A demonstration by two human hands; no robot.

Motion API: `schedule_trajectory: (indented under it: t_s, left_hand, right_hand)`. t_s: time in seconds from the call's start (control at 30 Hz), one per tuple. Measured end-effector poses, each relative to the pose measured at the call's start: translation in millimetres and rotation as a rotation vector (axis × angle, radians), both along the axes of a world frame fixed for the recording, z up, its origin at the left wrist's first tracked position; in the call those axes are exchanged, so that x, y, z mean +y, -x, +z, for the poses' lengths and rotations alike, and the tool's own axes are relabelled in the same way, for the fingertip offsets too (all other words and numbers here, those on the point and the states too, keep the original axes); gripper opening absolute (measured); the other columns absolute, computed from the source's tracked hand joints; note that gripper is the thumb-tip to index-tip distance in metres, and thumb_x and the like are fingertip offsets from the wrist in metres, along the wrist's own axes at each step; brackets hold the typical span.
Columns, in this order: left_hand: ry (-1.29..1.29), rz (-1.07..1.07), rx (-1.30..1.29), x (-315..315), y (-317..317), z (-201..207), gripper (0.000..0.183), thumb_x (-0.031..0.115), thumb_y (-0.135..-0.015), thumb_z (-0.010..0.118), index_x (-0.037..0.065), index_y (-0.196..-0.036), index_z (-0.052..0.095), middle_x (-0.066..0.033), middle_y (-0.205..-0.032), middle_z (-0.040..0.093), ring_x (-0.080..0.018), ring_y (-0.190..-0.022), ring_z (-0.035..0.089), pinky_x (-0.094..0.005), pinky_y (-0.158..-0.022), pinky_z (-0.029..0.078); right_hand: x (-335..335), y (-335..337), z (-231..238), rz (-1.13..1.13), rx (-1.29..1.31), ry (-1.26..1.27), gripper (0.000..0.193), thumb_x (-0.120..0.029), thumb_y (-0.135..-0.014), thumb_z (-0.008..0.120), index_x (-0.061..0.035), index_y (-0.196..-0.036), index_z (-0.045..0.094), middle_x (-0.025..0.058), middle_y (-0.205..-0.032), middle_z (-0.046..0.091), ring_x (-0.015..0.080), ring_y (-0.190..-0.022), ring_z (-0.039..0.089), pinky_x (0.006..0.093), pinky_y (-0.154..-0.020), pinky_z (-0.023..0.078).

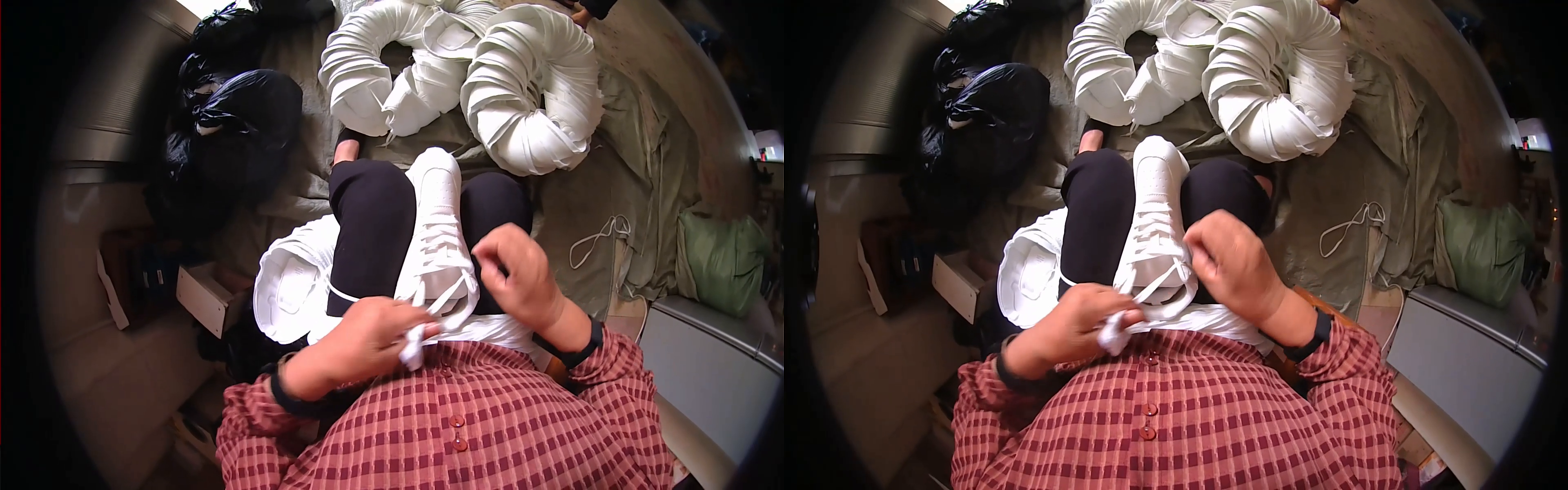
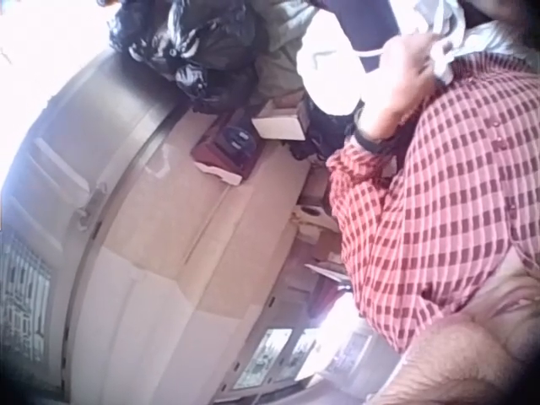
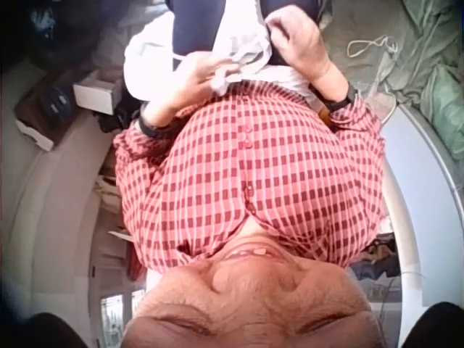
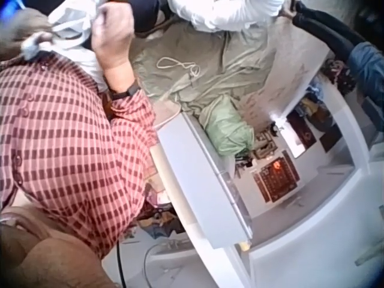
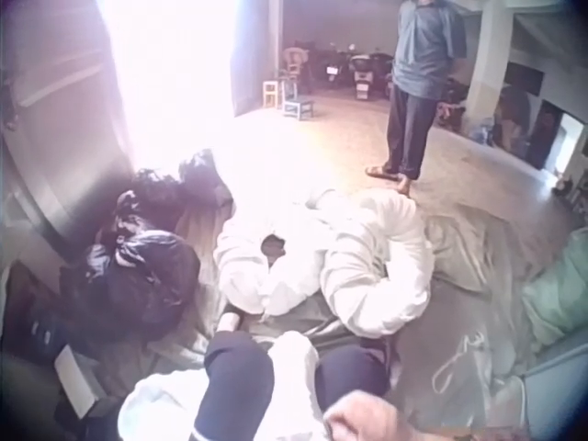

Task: Lacing and tying the laces of new white shoes.

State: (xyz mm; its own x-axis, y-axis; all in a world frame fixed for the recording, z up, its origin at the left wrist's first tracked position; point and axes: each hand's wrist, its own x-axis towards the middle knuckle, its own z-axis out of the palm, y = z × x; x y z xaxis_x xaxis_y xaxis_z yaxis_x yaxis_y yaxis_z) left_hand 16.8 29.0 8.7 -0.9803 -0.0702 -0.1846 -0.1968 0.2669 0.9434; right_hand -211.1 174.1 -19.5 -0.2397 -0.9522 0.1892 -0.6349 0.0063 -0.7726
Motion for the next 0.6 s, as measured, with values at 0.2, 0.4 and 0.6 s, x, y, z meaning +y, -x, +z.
schedule_trajectory:
  t_s: [0.2, 0.4, 0.6]
  left_hand:
    - [0.142, 0.043, -0.059, -5, -36, 30, 0.019, 0.017, -0.092, 0.07, 0.005, -0.107, 0.073, -0.0104, -0.084, 0.071, -0.0263, -0.076, 0.071, -0.034, -0.068, 0.055]
    - [0.528, -0.318, 0.332, 35, 50, 36, 0.016, 0.02, -0.083, 0.064, 0.005, -0.09, 0.062, -0.0087, -0.076, 0.058, -0.0248, -0.07, 0.065, -0.0387, -0.06, 0.053]
    - [0.634, -0.363, 0.406, 60, 74, 16, 0.017, 0.017, -0.082, 0.064, 0.002, -0.087, 0.059, -0.0123, -0.079, 0.063, -0.0287, -0.067, 0.066, -0.0423, -0.058, 0.053]
  right_hand:
    - [23, -29, 12, 0.007, -0.087, -0.029, 0.042, -0.004, -0.083, 0.074, -0.0039, -0.122, 0.059, 0.0158, -0.105, 0.06, 0.035, -0.091, 0.062, 0.0424, -0.08, 0.053]
    - [23, -44, -5, -0.091, 0.004, -0.078, 0.047, -0.005, -0.089, 0.067, -0.0088, -0.133, 0.053, 0.0171, -0.114, 0.057, 0.0393, -0.096, 0.064, 0.0443, -0.081, 0.054]
    - [23, -41, -15, -0.086, -0.048, -0.113, 0.051, -0.006, -0.09, 0.068, -0.0186, -0.137, 0.055, 0.0149, -0.114, 0.057, 0.0352, -0.092, 0.065, 0.0405, -0.077, 0.056]
